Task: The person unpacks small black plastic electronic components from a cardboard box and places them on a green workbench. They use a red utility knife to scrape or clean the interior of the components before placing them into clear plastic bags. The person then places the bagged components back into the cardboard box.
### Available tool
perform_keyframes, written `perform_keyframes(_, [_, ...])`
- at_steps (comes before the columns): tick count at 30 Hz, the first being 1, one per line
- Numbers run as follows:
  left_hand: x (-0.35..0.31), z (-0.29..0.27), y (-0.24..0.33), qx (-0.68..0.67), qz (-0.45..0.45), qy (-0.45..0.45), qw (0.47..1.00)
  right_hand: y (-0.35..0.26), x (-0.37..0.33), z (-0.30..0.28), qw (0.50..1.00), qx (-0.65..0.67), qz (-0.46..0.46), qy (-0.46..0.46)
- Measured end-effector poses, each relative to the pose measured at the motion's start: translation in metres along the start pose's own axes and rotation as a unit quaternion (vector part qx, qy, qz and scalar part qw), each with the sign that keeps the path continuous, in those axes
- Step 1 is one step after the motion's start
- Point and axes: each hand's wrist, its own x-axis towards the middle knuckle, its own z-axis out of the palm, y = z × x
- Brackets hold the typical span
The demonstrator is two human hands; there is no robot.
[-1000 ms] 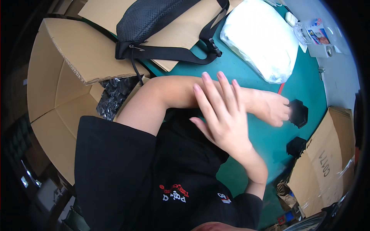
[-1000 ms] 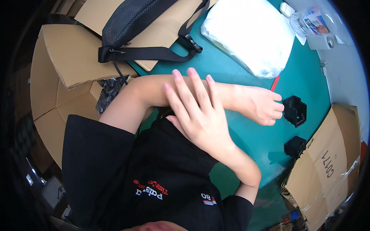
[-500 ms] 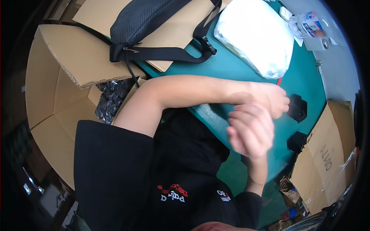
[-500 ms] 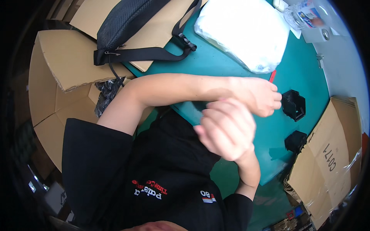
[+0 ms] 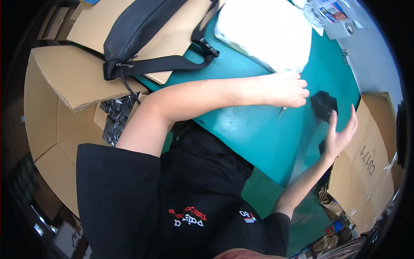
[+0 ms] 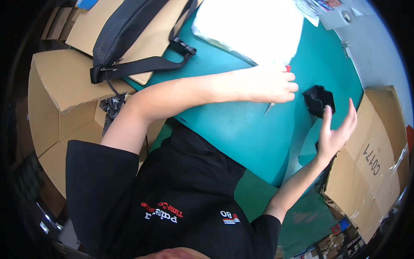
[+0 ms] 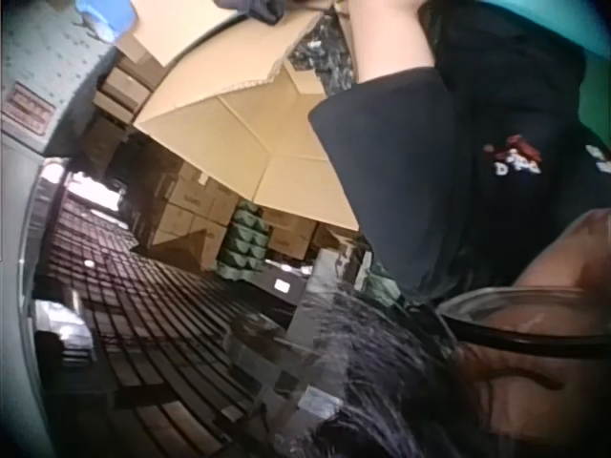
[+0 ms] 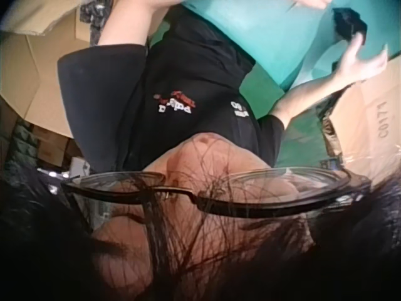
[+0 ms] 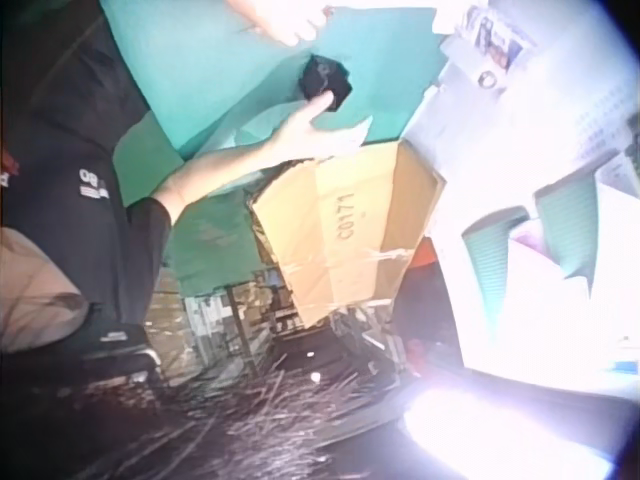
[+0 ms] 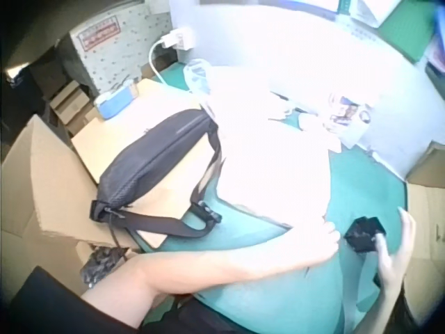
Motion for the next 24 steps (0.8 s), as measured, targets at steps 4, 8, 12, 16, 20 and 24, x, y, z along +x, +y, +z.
perform_keyframes(4, [-0.001,-0.006,0.0,-0.011,0.01,-0.017,1.0,0.021,-0.014,0.026,0.995,0.077,0.003,-0.07])
perform_keyframes(8, [0.006,-0.01,-0.001,-0.01,0.035,-0.06,0.998,0.025,-0.029,0.046,0.979,0.184,0.081,-0.022])
perform_keyframes(12, [0.004,-0.012,-0.007,-0.029,0.076,-0.083,0.993,0.021,-0.038,0.045,0.967,0.226,0.118,-0.013])
perform_keyframes(16, [0.011,-0.023,-0.002,-0.144,0.112,-0.088,0.979,0.018,-0.046,0.041,0.959,0.26,0.112,-0.026])
perform_keyframes(20, [0.009,-0.032,0.017,-0.273,0.062,-0.072,0.957,0.01,-0.044,0.037,0.96,0.265,0.082,-0.026])
perform_keyframes(24, [0.017,-0.041,0.028,-0.525,-0.064,-0.153,0.835,0.005,-0.043,0.035,0.962,0.255,0.092,-0.039])
